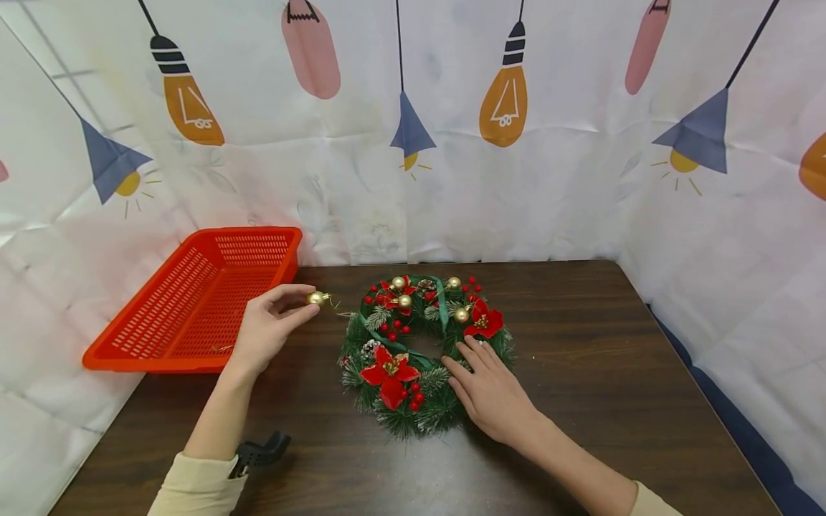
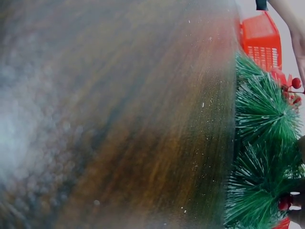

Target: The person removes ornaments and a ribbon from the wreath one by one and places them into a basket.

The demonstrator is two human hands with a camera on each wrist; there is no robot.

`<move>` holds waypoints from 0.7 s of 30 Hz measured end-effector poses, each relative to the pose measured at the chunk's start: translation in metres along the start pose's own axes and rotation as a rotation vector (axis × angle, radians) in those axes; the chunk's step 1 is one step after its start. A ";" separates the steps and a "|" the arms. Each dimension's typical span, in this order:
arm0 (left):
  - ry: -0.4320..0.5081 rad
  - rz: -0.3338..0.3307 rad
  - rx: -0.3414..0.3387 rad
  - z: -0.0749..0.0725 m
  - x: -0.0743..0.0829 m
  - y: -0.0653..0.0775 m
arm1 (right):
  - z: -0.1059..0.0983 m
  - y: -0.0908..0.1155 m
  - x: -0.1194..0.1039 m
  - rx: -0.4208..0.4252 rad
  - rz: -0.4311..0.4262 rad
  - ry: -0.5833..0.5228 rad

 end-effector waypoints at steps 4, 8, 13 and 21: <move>-0.023 -0.019 0.033 -0.014 -0.002 0.001 | 0.000 0.000 -0.001 -0.004 0.000 -0.001; -0.073 -0.029 0.064 -0.027 -0.002 0.002 | 0.000 0.000 -0.001 -0.006 0.002 0.001; -0.095 -0.041 0.112 -0.045 -0.001 0.004 | -0.002 -0.001 -0.001 -0.003 0.006 0.004; -0.177 -0.125 0.183 -0.075 -0.006 0.011 | -0.002 -0.001 -0.001 -0.007 0.004 -0.002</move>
Point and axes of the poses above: each hand's wrist, its own y-axis away from the middle knuckle, its own z-axis out of the palm, x = y × z, the point moved 4 cm from there along -y, towards the middle knuckle, and after that the axes turned 5 degrees about x, right-handed, at the moved point
